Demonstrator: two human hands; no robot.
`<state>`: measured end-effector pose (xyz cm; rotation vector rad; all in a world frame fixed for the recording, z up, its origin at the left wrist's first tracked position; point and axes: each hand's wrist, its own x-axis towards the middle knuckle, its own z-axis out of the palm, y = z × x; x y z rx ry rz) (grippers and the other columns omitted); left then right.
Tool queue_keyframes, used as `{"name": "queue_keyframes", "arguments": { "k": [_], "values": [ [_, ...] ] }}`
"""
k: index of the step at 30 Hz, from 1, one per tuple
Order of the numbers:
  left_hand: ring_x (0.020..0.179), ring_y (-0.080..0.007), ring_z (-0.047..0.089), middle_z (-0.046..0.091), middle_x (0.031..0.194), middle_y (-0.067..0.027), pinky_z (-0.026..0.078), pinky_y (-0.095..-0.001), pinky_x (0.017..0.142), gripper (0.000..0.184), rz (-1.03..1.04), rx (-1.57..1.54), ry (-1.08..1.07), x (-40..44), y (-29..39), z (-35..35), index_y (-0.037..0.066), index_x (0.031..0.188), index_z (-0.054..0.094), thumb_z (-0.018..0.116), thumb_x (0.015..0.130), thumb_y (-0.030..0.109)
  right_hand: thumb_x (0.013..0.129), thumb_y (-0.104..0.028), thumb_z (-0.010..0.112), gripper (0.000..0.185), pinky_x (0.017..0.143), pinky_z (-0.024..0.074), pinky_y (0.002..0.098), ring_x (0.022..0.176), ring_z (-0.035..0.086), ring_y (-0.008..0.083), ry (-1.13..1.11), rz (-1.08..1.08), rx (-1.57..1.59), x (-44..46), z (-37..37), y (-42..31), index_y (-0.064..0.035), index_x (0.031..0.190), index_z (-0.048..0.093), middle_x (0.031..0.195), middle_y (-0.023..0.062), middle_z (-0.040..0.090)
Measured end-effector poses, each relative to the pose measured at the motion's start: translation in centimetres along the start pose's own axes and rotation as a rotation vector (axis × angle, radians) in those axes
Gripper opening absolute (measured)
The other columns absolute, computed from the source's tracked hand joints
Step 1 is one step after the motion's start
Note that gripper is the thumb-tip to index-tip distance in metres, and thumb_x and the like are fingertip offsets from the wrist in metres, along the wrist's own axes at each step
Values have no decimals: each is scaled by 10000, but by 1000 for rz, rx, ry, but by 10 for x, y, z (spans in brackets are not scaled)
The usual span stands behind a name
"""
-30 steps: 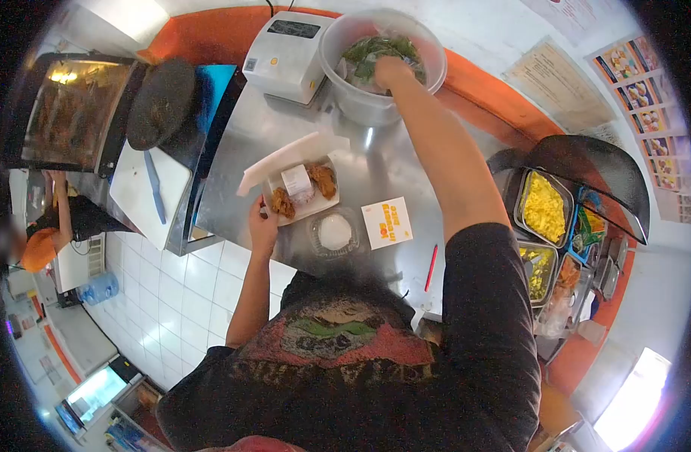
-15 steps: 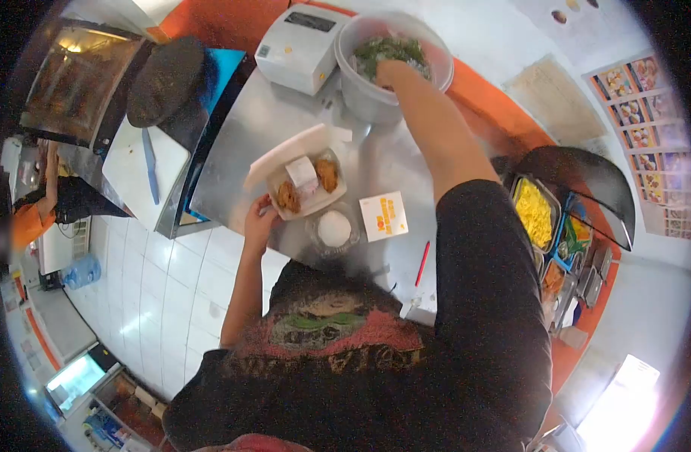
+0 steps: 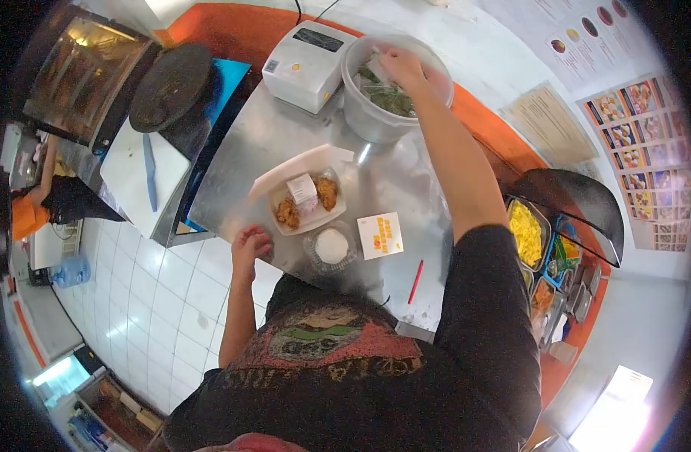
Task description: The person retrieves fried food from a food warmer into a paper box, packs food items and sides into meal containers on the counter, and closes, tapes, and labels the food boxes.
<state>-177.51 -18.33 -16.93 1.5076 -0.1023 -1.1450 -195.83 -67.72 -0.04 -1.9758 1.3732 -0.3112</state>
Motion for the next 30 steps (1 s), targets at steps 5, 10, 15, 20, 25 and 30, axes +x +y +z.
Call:
{"name": "queue_keyframes", "arguments": {
  "k": [5,10,15,20,25,30],
  "values": [
    [864,-147,631,655,959,-67,511,-263,715,226,387,353,79,14,6,-1,10,1129,624,550,926,76,837,-109,634,73,610,446,259,708,571,106,147,-259,860,-132,9,-10,-63,864,584,768,17,596],
    [736,-168,641,688,813,-109,494,-295,676,212,564,523,11,-2,53,76,-23,971,687,623,903,168,819,-65,679,173,721,496,272,851,622,122,-147,15,1012,-249,121,14,-48,955,574,882,41,641],
    [691,-216,655,700,761,-148,501,-340,681,313,420,815,12,34,59,112,-44,929,700,690,858,260,825,-109,676,281,803,521,308,942,647,197,207,176,551,-287,191,59,-9,1082,623,995,112,674],
    [685,-207,650,696,745,-124,492,-337,665,277,548,816,-78,49,52,110,-30,894,702,731,824,237,820,-81,648,252,789,513,314,889,642,195,503,213,496,-356,160,135,-18,1065,650,999,104,672],
    [710,-190,621,680,810,-95,490,-331,689,238,795,690,-82,17,80,116,-13,918,676,710,868,217,726,-128,698,279,728,508,344,794,638,251,922,513,-15,-456,165,232,-2,972,658,891,127,657],
    [780,-159,612,668,851,-85,482,-296,724,181,1085,655,-106,13,86,119,-6,940,629,639,942,175,729,-146,704,281,821,480,403,915,609,293,812,884,-53,-496,177,232,-27,979,657,955,154,630]
  ]
}}
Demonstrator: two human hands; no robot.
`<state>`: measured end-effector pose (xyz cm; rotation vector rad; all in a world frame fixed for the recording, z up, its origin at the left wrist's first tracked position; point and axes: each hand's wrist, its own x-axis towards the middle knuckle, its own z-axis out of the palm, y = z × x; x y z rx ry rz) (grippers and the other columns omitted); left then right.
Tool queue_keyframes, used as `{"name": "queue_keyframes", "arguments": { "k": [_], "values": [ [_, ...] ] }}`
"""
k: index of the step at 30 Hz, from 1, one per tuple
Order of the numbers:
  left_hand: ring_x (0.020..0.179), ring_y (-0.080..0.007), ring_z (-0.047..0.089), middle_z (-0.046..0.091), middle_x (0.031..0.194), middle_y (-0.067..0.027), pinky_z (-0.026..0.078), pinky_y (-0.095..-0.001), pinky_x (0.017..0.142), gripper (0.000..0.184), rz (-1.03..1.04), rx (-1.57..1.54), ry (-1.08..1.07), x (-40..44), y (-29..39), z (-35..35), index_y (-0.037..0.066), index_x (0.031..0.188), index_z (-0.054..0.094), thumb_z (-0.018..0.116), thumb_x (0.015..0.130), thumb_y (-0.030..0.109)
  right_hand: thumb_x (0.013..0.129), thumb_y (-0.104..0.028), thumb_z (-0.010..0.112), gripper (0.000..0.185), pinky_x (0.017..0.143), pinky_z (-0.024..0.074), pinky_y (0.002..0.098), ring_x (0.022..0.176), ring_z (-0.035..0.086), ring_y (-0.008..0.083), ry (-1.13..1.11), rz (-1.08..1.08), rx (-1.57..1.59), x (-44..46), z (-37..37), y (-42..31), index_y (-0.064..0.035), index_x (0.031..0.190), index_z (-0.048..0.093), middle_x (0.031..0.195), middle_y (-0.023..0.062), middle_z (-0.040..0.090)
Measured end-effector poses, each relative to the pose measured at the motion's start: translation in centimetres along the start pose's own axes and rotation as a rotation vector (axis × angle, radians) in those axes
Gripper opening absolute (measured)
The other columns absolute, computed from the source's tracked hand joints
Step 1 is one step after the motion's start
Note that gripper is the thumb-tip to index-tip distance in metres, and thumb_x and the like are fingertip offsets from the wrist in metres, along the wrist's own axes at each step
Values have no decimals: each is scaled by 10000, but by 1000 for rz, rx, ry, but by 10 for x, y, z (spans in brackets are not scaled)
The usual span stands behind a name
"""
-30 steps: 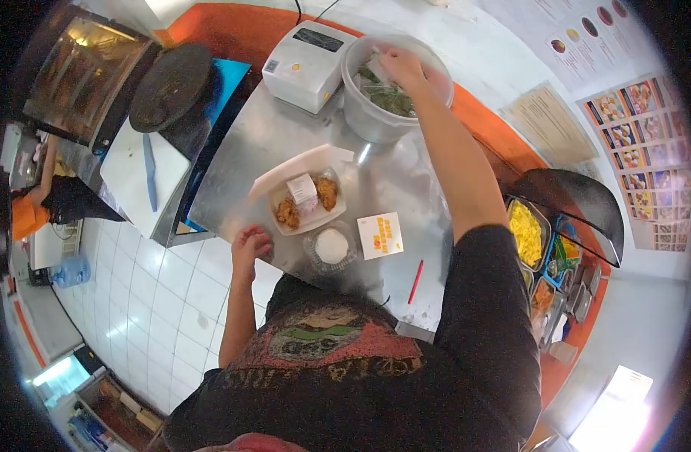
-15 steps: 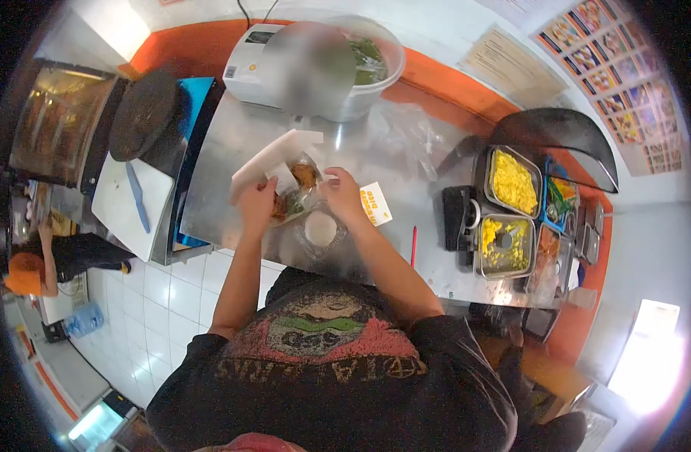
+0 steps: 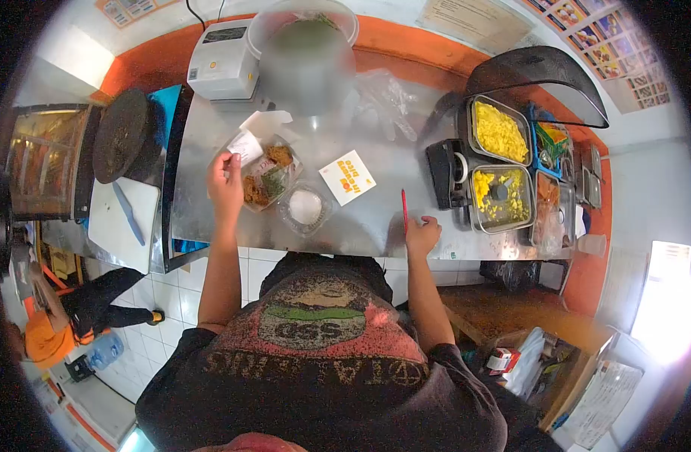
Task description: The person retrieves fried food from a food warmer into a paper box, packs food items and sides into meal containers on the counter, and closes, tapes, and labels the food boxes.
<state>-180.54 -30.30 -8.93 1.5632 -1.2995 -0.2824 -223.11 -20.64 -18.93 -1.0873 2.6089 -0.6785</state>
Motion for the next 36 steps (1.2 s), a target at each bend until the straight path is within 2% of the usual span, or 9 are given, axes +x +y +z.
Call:
{"name": "queue_keyframes", "arguments": {
  "k": [3,7,10,14,20,26,28,30,36],
  "values": [
    [824,-139,601,661,866,-89,473,-280,750,178,-196,-174,-83,2,-12,-13,-7,981,611,626,954,168,772,-143,701,209,827,479,395,924,613,292,93,-330,342,-14,8,-41,-36,950,683,930,144,653],
    [827,-105,549,600,906,-45,455,-261,759,119,-158,-441,-137,-15,-36,-27,0,1002,553,593,946,97,818,-156,702,120,878,460,394,943,623,298,-420,-772,566,-61,28,-181,-70,893,738,1014,111,706],
    [814,-91,529,574,912,-29,441,-239,744,81,-287,-397,-100,-27,-24,-42,19,988,533,524,908,11,718,-167,763,283,889,406,420,1043,557,275,-586,-1141,308,-90,74,-243,-142,998,722,998,53,693],
    [793,-79,511,564,905,-26,427,-223,728,140,-402,-450,-45,-45,-34,-58,31,970,527,456,863,-26,679,-228,813,280,836,389,420,957,551,242,-378,-1185,117,-105,111,-267,-179,937,715,916,3,681],
    [754,-66,476,529,827,8,396,-223,700,114,-514,-518,36,-78,-35,-84,57,902,525,453,834,2,678,-213,811,184,823,322,411,960,528,219,-559,-1164,-60,-87,106,-270,-189,803,679,829,-27,661],
    [674,-50,439,504,761,23,359,-209,620,111,-591,-590,81,-101,-59,-88,75,877,519,456,819,6,805,-164,706,131,824,354,388,841,571,162,-995,-1006,75,-61,70,-297,-180,931,737,790,-2,650],
    [726,-57,470,534,829,7,395,-208,664,134,-673,-622,80,-97,-60,-86,67,874,503,442,818,-39,831,-123,669,248,778,417,335,797,563,107,-1376,-936,346,-44,51,-314,-174,1066,729,837,-4,652],
    [728,-58,470,534,829,6,394,-207,668,139,-657,-664,58,-87,-51,-84,67,878,501,442,815,-43,850,-91,645,289,718,447,260,793,537,71,-1400,-796,548,-26,36,-337,-119,1132,700,901,-4,651],
    [734,-69,474,526,841,1,402,-207,687,168,-506,-763,-7,-75,-44,-70,66,905,517,479,796,-55,881,-144,661,370,708,466,263,814,576,106,-834,-359,1000,46,-14,-402,-21,1225,604,980,38,665]
  ]
}}
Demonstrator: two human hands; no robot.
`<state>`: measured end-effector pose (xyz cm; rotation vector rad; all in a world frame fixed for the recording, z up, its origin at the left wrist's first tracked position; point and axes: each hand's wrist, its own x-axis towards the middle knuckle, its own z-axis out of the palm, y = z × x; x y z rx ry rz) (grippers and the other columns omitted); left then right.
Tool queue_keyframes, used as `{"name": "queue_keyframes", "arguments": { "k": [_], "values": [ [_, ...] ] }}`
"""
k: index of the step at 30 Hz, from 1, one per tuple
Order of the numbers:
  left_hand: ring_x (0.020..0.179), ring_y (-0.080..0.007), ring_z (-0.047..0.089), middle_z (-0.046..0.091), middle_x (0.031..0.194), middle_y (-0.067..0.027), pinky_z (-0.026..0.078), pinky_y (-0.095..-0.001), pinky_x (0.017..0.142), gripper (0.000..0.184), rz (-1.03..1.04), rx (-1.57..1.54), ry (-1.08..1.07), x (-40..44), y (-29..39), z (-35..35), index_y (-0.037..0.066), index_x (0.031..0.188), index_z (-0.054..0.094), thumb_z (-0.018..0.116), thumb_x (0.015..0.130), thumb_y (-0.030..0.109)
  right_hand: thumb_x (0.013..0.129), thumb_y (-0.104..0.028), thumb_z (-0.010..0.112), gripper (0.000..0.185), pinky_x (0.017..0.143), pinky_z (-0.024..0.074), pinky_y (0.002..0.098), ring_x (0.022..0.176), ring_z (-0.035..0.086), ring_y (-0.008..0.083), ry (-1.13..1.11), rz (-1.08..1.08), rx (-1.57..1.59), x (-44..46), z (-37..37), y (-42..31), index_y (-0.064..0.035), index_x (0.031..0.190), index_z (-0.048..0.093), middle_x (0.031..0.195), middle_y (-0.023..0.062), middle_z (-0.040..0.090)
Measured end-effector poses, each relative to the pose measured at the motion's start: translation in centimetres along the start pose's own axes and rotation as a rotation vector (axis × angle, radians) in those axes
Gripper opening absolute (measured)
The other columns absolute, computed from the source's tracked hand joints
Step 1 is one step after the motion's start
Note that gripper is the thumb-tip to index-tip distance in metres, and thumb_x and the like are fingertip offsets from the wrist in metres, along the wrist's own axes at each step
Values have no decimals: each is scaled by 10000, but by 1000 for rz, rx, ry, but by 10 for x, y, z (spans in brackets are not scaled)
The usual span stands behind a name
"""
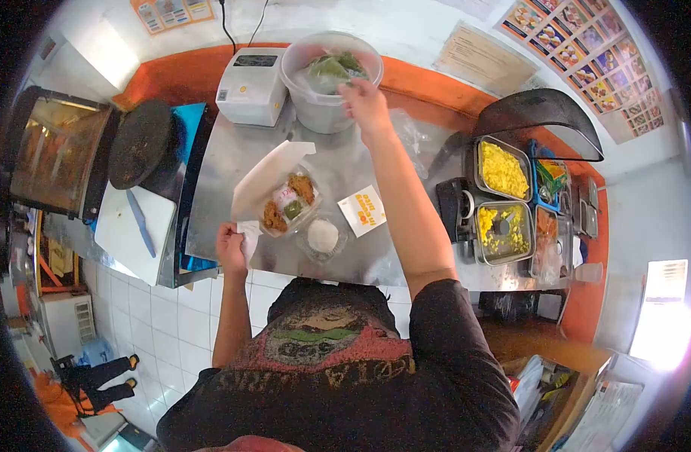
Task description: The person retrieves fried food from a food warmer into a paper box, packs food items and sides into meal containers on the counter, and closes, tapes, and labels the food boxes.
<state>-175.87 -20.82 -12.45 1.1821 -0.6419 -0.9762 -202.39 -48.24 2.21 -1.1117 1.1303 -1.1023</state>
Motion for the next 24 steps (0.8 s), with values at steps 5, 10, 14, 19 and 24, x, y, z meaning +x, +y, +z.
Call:
{"name": "queue_keyframes", "arguments": {
  "k": [5,10,14,19,24],
  "values": [
    [814,-88,532,568,914,-10,443,-235,757,190,-31,5,-4,1,19,40,52,1005,594,566,846,-47,855,-156,683,342,653,447,232,770,576,120,193,1,38,-54,-44,24,-10,1159,624,891,36,640],
    [980,-107,569,621,1126,-43,444,-244,846,203,-3,107,-259,2,17,60,21,1122,653,545,953,-2,818,-188,722,280,634,449,250,730,571,108,531,152,-170,-155,-154,169,-5,1022,662,871,54,674],
    [1029,-130,589,548,1242,-67,467,-253,874,344,-66,77,-522,-6,5,100,26,1236,613,592,900,-42,777,-314,766,342,700,506,404,761,651,287,796,317,-969,-258,-194,245,-2,859,654,827,159,671],
    [1077,-160,577,479,1344,-81,489,-247,839,462,-100,137,-1067,-33,-19,187,38,1323,563,583,871,-53,729,-313,791,356,692,523,392,741,671,293,662,269,-1094,-285,-200,252,-15,885,675,771,138,681],
    [1096,-134,532,484,1330,-78,444,-254,931,534,-151,96,-1176,-73,-62,269,72,1377,534,527,868,-87,775,-230,724,263,689,523,428,736,660,352,437,280,-950,-276,-235,244,-26,925,654,865,199,678]
  ]
}}
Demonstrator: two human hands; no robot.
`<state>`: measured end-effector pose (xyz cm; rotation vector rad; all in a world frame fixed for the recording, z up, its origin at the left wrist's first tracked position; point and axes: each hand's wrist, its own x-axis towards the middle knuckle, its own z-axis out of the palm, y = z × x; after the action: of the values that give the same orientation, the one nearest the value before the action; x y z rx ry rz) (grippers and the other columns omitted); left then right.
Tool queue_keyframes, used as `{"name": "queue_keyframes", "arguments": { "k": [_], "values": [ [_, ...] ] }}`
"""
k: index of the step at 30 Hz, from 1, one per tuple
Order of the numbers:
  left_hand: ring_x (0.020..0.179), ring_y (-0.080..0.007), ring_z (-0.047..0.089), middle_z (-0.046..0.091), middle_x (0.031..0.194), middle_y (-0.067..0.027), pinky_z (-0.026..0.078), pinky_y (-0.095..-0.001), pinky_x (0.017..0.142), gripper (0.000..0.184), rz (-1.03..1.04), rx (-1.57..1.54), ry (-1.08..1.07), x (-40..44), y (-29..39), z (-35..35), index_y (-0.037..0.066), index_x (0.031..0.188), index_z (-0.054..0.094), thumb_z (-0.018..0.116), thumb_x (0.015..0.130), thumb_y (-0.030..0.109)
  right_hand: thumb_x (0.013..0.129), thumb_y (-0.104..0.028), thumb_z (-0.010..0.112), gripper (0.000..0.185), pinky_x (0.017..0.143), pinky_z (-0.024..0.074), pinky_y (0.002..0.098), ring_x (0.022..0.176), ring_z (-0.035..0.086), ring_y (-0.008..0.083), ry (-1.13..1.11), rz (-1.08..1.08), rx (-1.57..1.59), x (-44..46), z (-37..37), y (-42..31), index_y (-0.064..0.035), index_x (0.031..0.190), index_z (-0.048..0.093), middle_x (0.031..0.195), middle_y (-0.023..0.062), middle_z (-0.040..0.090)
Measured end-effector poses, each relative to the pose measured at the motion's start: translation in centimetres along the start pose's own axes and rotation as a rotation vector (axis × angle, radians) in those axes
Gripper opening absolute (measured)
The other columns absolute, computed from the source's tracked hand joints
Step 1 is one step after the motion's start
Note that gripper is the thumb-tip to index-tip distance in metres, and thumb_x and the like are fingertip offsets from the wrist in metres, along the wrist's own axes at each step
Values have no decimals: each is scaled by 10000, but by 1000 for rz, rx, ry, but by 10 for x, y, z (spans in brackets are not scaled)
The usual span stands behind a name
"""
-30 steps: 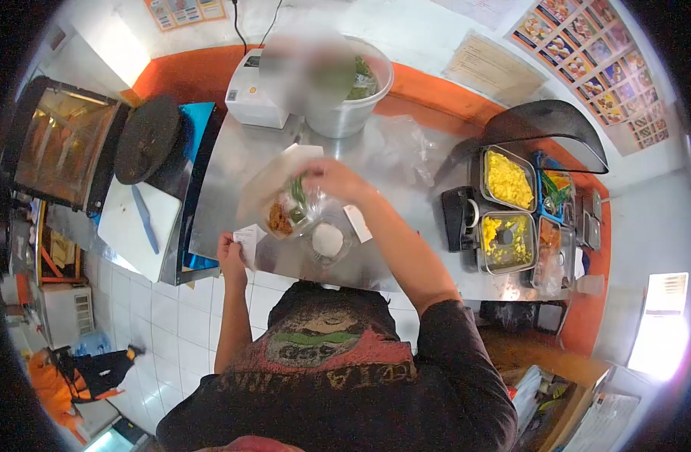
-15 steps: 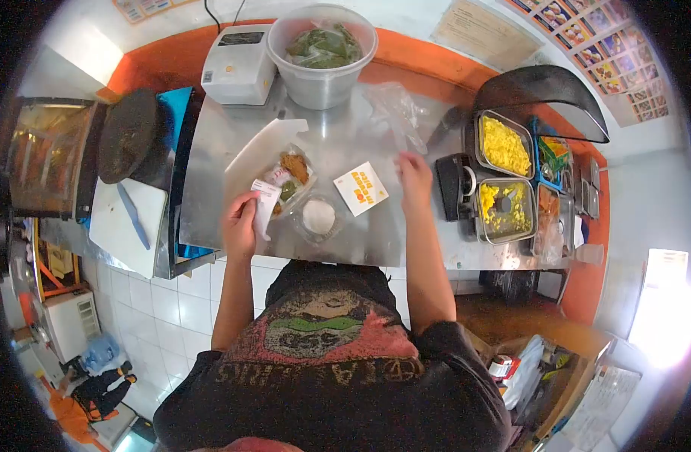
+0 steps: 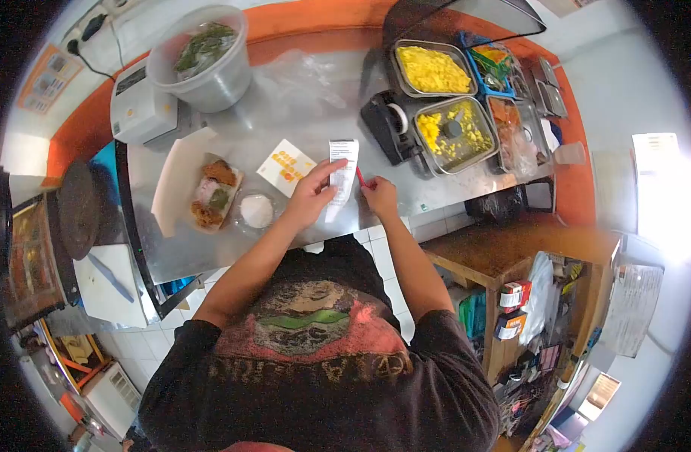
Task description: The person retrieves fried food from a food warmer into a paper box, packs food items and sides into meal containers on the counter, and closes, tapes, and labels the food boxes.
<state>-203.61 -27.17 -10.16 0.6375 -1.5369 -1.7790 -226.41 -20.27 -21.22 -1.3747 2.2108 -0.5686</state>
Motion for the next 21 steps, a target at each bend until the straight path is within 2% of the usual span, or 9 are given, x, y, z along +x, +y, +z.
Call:
{"name": "queue_keyframes", "arguments": {
  "k": [3,5,9,10,11,13,14,17,21],
  "values": [
    [933,-105,535,518,1281,-69,463,-238,807,579,0,223,97,20,-67,13,74,1388,519,532,834,-92,822,-111,660,168,644,522,359,679,657,268,10,-55,300,5,-21,15,-24,966,659,852,151,683],
    [820,-113,536,538,1279,-80,461,-241,723,595,-149,335,161,16,-103,18,79,1390,517,550,816,-77,843,-12,619,189,655,502,269,706,627,149,-261,46,586,-2,-45,15,-30,1028,654,856,70,677],
    [738,-144,561,529,1342,-135,468,-248,681,599,-159,448,333,6,-133,40,78,1400,493,565,815,-31,875,-39,636,241,706,469,243,794,570,81,-471,84,849,-15,-67,12,-35,1117,628,898,-3,646],
    [785,-278,617,510,1318,-193,514,-352,705,590,-193,636,349,5,-130,44,84,1387,501,620,810,50,886,-63,648,208,702,461,240,781,559,79,-392,-58,819,-16,-69,3,-34,1091,631,869,-15,628],
    [785,-278,617,510,1318,-193,514,-352,705,590,-209,641,363,5,-127,48,84,1387,501,620,810,50,897,-87,659,179,697,453,237,769,547,77,-313,-199,788,-14,-67,-1,-34,1066,634,841,-27,610],
    [949,-353,586,493,1266,-187,493,-428,819,588,-117,1228,403,3,-118,56,98,1385,512,665,823,181,922,-136,655,121,705,443,226,789,551,76,-259,-232,818,-10,-53,6,-31,983,647,832,-37,599],
    [1083,-370,513,484,1218,-172,432,-464,910,615,-237,1188,390,2,-114,59,113,1377,528,700,820,308,917,-137,663,123,713,453,232,790,551,77,-257,-194,786,-4,-49,8,-21,955,646,839,-20,610],
    [1100,-350,485,481,1247,-162,398,-471,936,630,-233,1284,507,-3,-116,62,120,1367,544,708,817,379,916,-161,667,164,744,467,258,844,571,102,-365,-108,732,18,-42,10,2,936,652,873,27,640],
    [1139,-355,437,336,1485,-150,368,-485,976,703,-112,1392,436,-4,-113,60,141,1364,559,742,766,462,906,-129,655,147,689,454,262,758,567,114,-362,-392,794,41,-38,2,-7,982,686,898,36,618]
  ]
}}
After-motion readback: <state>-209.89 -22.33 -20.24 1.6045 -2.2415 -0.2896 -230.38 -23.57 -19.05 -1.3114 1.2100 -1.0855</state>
